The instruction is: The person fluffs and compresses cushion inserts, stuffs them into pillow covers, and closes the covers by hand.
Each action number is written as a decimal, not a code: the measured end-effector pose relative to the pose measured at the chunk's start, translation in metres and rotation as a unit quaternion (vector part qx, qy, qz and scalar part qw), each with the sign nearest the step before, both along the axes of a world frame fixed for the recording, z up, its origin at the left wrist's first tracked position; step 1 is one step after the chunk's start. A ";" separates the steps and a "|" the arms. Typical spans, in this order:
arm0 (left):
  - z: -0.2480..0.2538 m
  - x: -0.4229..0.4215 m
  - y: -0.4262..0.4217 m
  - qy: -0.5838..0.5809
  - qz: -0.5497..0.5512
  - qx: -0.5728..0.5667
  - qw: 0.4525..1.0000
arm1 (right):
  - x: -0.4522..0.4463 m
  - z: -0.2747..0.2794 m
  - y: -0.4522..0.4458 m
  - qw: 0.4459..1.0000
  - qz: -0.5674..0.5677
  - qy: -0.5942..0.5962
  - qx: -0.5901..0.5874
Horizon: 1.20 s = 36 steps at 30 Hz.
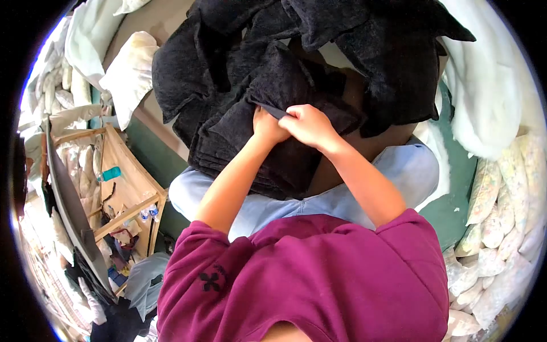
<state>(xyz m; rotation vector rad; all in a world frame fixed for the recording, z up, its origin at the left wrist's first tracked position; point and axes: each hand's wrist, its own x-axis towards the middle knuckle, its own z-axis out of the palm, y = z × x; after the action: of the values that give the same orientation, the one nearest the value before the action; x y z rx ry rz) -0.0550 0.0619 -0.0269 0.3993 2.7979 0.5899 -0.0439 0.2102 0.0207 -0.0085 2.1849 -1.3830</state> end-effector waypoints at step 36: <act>0.100 0.112 -0.094 0.011 0.148 0.090 0.985 | 0.193 0.039 -0.064 0.880 -0.200 -0.171 -0.396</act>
<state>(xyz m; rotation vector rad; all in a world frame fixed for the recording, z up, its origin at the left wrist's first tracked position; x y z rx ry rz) 0.0569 -0.0324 0.0734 0.0202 2.8555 0.9117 0.1486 0.1464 0.0593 0.3747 1.2482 -2.2289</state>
